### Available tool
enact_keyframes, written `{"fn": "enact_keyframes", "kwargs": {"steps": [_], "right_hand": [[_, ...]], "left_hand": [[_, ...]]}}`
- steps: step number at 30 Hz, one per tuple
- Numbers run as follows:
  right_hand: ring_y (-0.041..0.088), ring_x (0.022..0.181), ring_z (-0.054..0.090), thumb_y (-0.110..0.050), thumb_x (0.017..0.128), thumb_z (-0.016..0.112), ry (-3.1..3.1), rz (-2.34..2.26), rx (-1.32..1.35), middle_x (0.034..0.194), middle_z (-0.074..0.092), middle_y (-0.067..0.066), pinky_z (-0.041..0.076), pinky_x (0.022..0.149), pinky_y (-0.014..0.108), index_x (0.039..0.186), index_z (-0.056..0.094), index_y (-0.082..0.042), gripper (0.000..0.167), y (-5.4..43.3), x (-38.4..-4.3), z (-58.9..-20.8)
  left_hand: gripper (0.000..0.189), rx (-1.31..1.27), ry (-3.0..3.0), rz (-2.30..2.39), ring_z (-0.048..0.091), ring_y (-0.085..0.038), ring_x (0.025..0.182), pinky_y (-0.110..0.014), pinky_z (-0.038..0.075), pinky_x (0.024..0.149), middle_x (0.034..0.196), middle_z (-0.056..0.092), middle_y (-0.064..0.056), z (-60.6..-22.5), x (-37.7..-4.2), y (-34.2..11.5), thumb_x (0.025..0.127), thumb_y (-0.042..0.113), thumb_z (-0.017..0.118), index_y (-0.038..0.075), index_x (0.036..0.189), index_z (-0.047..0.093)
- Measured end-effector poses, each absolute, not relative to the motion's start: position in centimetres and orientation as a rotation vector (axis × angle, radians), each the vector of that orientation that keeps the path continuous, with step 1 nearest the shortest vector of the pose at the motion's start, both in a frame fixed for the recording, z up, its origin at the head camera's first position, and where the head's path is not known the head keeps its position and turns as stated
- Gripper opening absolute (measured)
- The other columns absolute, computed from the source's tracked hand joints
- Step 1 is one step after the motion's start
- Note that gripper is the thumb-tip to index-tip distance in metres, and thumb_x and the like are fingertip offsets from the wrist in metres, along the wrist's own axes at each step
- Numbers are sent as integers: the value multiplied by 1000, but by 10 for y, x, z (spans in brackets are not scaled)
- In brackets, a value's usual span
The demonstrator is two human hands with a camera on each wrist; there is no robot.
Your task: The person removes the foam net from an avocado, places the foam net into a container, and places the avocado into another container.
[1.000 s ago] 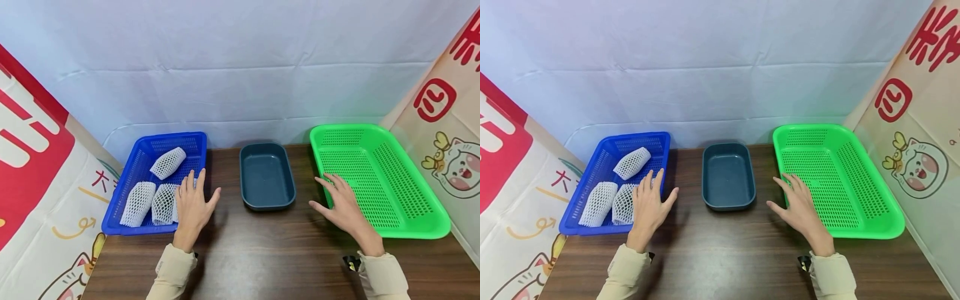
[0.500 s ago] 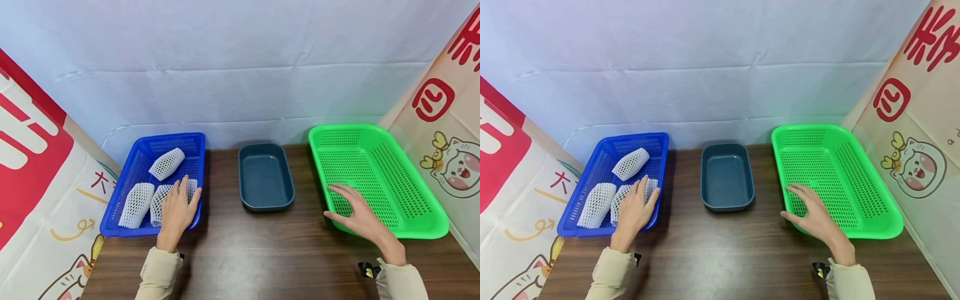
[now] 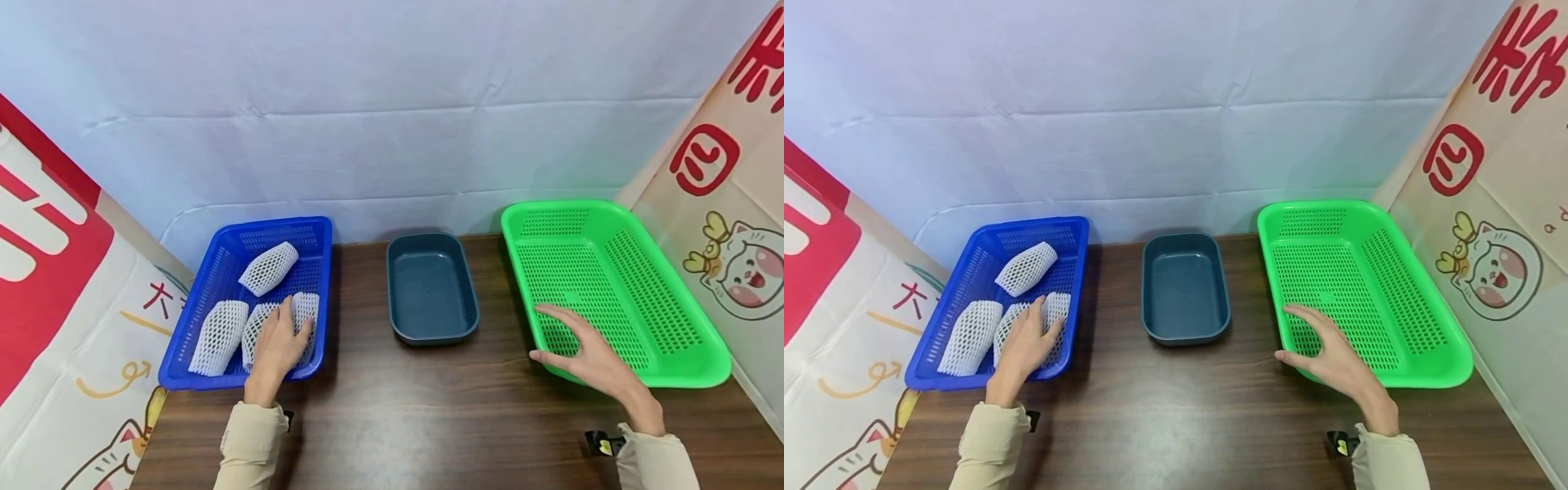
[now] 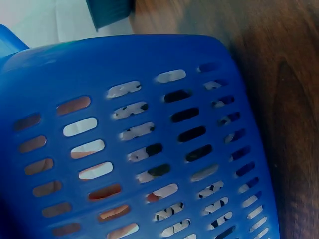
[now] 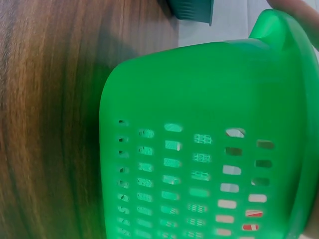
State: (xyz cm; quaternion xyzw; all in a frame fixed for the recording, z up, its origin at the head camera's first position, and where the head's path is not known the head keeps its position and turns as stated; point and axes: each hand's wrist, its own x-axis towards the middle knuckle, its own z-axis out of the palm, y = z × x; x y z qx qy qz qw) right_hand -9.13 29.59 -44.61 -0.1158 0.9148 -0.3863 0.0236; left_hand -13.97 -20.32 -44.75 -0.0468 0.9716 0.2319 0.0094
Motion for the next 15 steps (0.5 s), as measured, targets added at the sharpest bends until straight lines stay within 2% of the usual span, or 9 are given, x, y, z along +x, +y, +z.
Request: {"fn": "enact_keyframes", "kwargs": {"steps": [5, 11, 15], "right_hand": [[50, 138, 34, -31, 84, 79, 2828, -1188, -344, 152, 42, 21, 32, 100, 69, 148, 44, -16, 75, 297, -92, -447], [50, 138, 35, -31, 84, 79, 2825, -1190, -339, 151, 42, 21, 32, 100, 69, 148, 44, -16, 75, 295, -91, -447], [50, 139, 34, -33, 84, 79, 2826, -1174, -317, 153, 41, 20, 32, 100, 70, 149, 42, -16, 77, 295, -90, -448]], "left_hand": [[85, -123, 3001, 567, 42, -53, 132, -62, 34, 108, 142, 46, -35, -449, -141, -203, 86, 25, 73, 0, 153, 27], [96, -142, 2941, 476, 39, -53, 132, -65, 33, 105, 143, 45, -34, -449, -142, -203, 80, 20, 79, 0, 153, 21], [95, -161, 2963, 474, 41, -54, 128, -65, 35, 103, 138, 49, -35, -450, -143, -203, 76, 18, 83, -4, 149, 25]]}}
